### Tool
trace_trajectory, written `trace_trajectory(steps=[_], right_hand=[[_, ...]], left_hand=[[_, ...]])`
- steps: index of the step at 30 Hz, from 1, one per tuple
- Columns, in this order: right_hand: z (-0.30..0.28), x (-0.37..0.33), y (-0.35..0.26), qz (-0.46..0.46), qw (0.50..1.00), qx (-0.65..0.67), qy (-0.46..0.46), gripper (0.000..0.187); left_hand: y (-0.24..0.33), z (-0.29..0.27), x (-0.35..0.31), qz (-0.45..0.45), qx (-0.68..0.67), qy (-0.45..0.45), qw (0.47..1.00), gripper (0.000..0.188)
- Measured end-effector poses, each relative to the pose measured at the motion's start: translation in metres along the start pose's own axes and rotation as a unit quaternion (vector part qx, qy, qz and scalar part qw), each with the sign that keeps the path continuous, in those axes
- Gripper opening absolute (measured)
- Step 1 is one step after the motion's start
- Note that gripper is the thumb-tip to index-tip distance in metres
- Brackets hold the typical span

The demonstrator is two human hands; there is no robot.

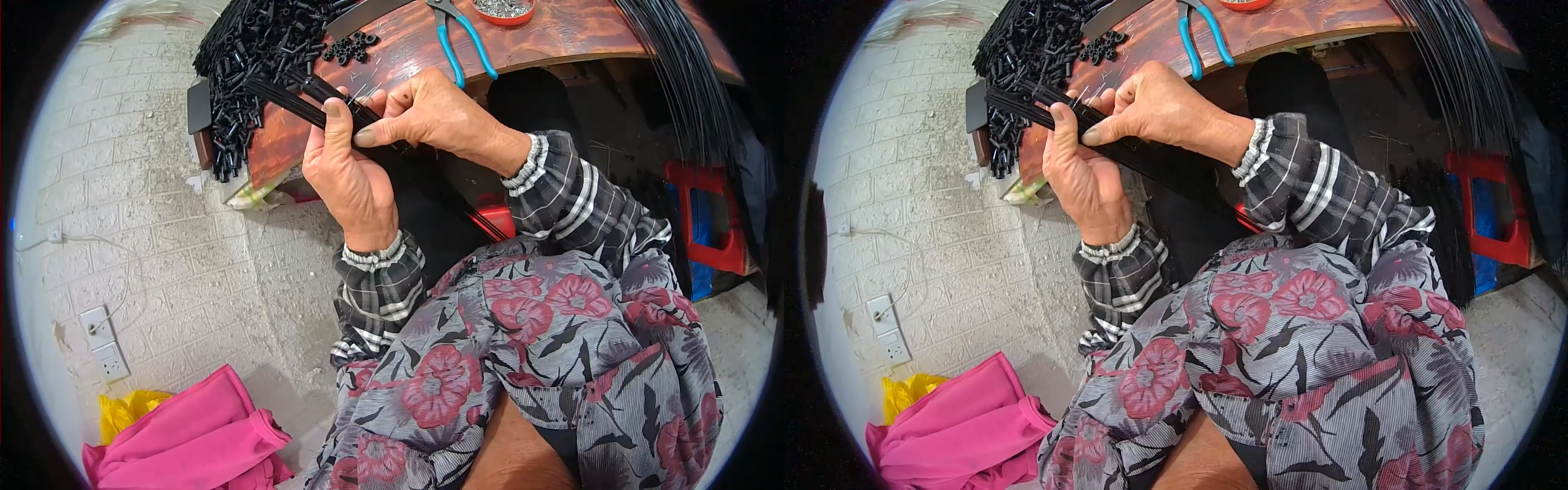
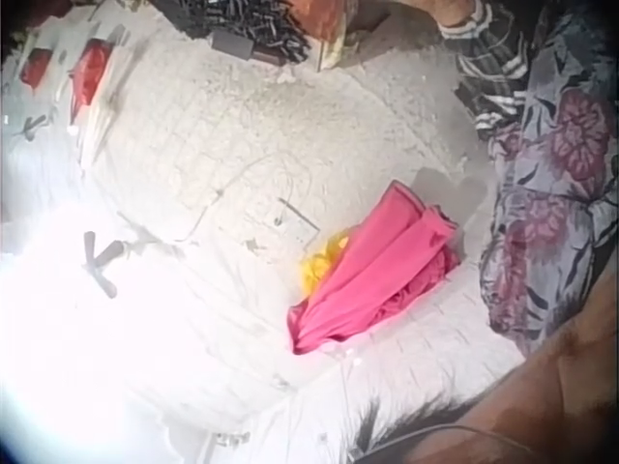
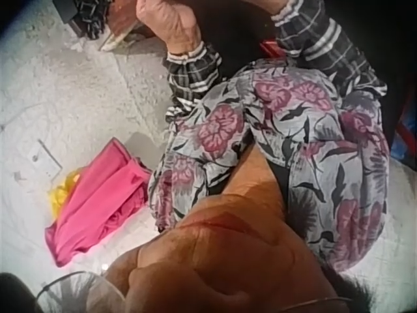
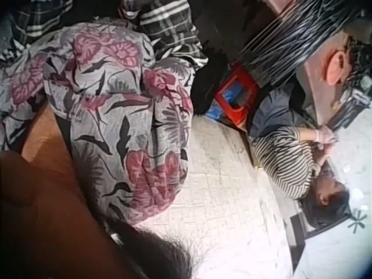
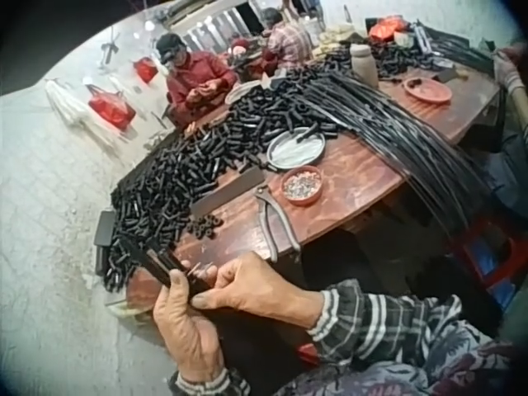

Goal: Assembling plastic components onto bundles of thin rods or wires at a manufacturing workstation.

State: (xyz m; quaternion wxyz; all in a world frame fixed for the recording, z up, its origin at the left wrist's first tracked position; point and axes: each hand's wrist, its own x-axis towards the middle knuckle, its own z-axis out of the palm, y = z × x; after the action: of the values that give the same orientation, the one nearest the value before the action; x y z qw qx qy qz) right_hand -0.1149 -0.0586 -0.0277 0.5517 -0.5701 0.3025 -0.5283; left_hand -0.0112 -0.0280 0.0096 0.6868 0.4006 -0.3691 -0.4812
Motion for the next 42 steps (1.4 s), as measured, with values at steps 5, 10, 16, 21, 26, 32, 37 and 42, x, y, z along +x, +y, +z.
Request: trace_trajectory(steps=[5, 10, 16, 21, 26, 32, 37, 42], right_hand=[[-0.002, -0.003, -0.013, 0.087, 0.995, -0.016, -0.046, 0.033], [-0.004, -0.005, -0.009, 0.082, 0.996, 0.024, -0.026, 0.032], [-0.006, -0.004, -0.016, 0.100, 0.994, 0.023, -0.026, 0.030], [-0.008, 0.004, -0.007, 0.144, 0.981, 0.115, -0.055, 0.038], [-0.008, 0.004, -0.003, 0.141, 0.982, 0.106, -0.060, 0.035], [-0.006, 0.003, -0.014, 0.107, 0.991, 0.075, -0.032, 0.030], [-0.011, 0.001, -0.015, 0.110, 0.990, 0.079, -0.036, 0.031], [-0.012, 0.000, -0.018, 0.100, 0.992, 0.063, -0.033, 0.031]], left_hand=[[-0.003, -0.006, 0.005, -0.016, -0.035, 0.004, 0.999, 0.022], [-0.005, -0.005, 0.003, -0.015, -0.039, 0.010, 0.999, 0.027], [-0.005, -0.005, 0.001, -0.010, -0.060, -0.008, 0.998, 0.032], [-0.004, -0.002, -0.001, -0.032, -0.101, -0.025, 0.994, 0.032], [-0.007, -0.010, 0.004, -0.025, -0.099, 0.002, 0.995, 0.032], [-0.010, -0.012, 0.009, -0.038, -0.112, -0.054, 0.992, 0.032], [-0.013, -0.014, 0.011, -0.063, -0.130, -0.056, 0.988, 0.031], [-0.016, -0.013, 0.011, -0.051, -0.150, -0.052, 0.986, 0.028]])
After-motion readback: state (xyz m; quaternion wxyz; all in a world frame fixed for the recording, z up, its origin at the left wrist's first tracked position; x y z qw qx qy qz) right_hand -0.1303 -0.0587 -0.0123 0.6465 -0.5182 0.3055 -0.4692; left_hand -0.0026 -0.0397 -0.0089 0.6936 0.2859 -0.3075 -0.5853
